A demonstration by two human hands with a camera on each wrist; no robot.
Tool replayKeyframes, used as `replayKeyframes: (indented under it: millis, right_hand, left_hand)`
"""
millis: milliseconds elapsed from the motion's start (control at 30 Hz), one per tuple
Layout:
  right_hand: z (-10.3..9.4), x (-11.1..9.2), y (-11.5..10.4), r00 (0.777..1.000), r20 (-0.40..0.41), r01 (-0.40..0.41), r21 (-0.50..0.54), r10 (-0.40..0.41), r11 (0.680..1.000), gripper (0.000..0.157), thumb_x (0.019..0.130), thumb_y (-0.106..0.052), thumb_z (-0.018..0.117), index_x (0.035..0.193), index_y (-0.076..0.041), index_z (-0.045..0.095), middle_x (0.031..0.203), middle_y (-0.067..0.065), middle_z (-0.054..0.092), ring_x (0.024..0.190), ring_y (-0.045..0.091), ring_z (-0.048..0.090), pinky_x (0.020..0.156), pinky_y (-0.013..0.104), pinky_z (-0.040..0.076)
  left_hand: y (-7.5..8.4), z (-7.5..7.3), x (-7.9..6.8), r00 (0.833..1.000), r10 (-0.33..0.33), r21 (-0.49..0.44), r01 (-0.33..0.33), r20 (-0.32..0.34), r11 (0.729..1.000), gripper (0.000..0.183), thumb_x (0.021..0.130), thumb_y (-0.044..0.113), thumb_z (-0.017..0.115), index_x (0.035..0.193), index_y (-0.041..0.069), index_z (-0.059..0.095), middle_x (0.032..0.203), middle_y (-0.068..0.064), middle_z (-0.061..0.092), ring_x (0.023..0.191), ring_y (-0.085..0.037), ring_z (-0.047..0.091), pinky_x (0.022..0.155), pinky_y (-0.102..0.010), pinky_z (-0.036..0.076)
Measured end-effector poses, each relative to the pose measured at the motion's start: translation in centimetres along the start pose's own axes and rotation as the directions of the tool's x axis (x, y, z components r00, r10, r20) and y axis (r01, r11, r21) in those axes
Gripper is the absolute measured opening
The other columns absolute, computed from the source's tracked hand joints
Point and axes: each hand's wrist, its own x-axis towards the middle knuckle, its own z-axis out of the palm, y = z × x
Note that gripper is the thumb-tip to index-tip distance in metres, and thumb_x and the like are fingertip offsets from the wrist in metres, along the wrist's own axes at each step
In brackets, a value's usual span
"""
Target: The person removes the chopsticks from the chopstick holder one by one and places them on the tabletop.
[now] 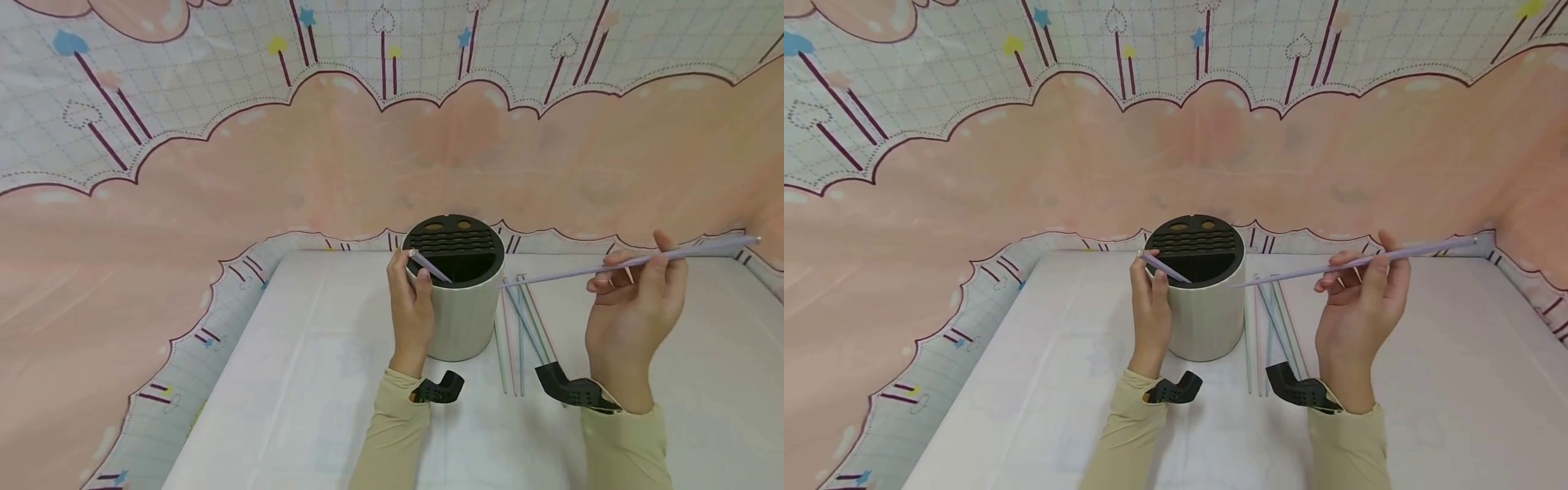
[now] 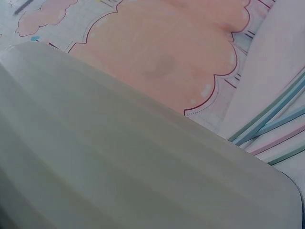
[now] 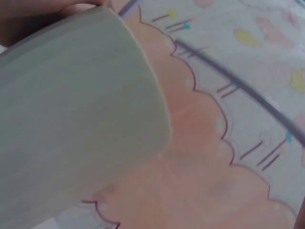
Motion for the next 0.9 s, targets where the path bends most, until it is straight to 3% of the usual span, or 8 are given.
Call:
replayKeyframes:
  millis: [100,233,333,433,500,667,767,900]
  right_hand:
    - [-1.7,-0.3,-0.1,0.999,-0.047,-0.028,-0.066,0.025,0.997,0.037,0.091,-0.015,0.047,0.125,0.0,0.041,0.066,0.023,0.055,0.04,0.025,0.051,0.039,0.028,0.045]
    - [-3.9,-0.8,0.3,0.988,-0.106,-0.131,-0.15,0.116,0.98,0.042,0.091,-0.016,0.048,0.13,-0.004,0.04,0.063,0.02,0.056,0.038,0.022,0.05,0.038,0.026,0.044]
    - [-5.4,-1.1,0.5,0.964,-0.15,-0.247,-0.214,0.218,0.945,0.043,0.091,-0.015,0.048,0.133,-0.007,0.038,0.067,0.017,0.056,0.042,0.018,0.049,0.039,0.023,0.043]
    - [-6.7,-1.1,0.6,0.926,-0.172,-0.374,-0.301,0.336,0.877,0.043,0.092,-0.013,0.047,0.133,-0.005,0.037,0.073,0.014,0.056,0.048,0.015,0.046,0.042,0.021,0.042]
    - [-7.4,-1.2,0.8,0.896,-0.178,-0.444,-0.364,0.407,0.819,0.042,0.093,-0.012,0.046,0.133,-0.002,0.037,0.075,0.011,0.055,0.051,0.013,0.044,0.043,0.019,0.039]
    - [-9.3,-1.3,1.5,0.815,-0.197,-0.553,-0.55,0.546,0.626,0.041,0.093,-0.015,0.046,0.13,0.001,0.038,0.075,0.004,0.055,0.053,0.008,0.04,0.042,0.017,0.034]
    - [-10.5,-1.5,2.0,0.776,-0.204,-0.558,-0.663,0.596,0.499,0.042,0.093,-0.019,0.048,0.129,0.001,0.039,0.076,0.001,0.055,0.051,0.005,0.039,0.041,0.016,0.033]
    - [-11.6,-1.8,2.5,0.744,-0.198,-0.502,-0.796,0.638,0.338,0.045,0.094,-0.021,0.046,0.131,0.003,0.037,0.078,0.001,0.055,0.051,0.004,0.039,0.041,0.017,0.035]
  left_hand:
    - [0.2,0.0,-0.2,1.0,0.004,0.008,-0.004,-0.004,1.0,0.052,0.091,0.053,0.031,0.129,0.018,0.033,0.14,-0.001,0.026,0.13,-0.012,0.02,0.103,-0.039,0.023]
    - [0.3,0.0,-0.3,1.0,0.012,0.01,-0.012,-0.009,1.0,0.052,0.091,0.053,0.031,0.13,0.018,0.033,0.14,0.001,0.026,0.129,-0.011,0.022,0.103,-0.038,0.023]
    - [0.4,0.0,-0.5,1.0,0.005,0.006,-0.005,-0.009,1.0,0.052,0.091,0.053,0.031,0.13,0.019,0.033,0.14,0.002,0.025,0.129,-0.01,0.021,0.103,-0.038,0.023]
    - [0.5,0.0,-0.7,1.0,-0.012,0.007,0.012,-0.005,1.0,0.052,0.091,0.055,0.03,0.13,0.02,0.032,0.14,0.003,0.025,0.13,-0.009,0.02,0.102,-0.038,0.023]
    - [0.5,-0.1,-0.8,1.0,-0.014,0.005,0.014,-0.005,1.0,0.053,0.09,0.055,0.031,0.129,0.02,0.033,0.14,0.002,0.025,0.13,-0.009,0.02,0.103,-0.039,0.023]
    - [0.3,0.0,-0.8,1.0,0.013,0.0,-0.013,-0.018,1.0,0.053,0.091,0.054,0.032,0.128,0.017,0.035,0.139,0.001,0.027,0.13,-0.011,0.02,0.103,-0.038,0.022]
    - [0.2,0.0,-0.9,1.0,0.012,0.001,-0.012,-0.018,1.0,0.052,0.091,0.054,0.032,0.128,0.019,0.034,0.139,0.003,0.027,0.13,-0.01,0.019,0.103,-0.038,0.022]
    - [0.2,-0.1,-1.0,1.0,0.017,-0.005,-0.017,-0.014,1.0,0.05,0.091,0.054,0.032,0.129,0.022,0.033,0.14,0.004,0.025,0.13,-0.009,0.019,0.103,-0.037,0.022]
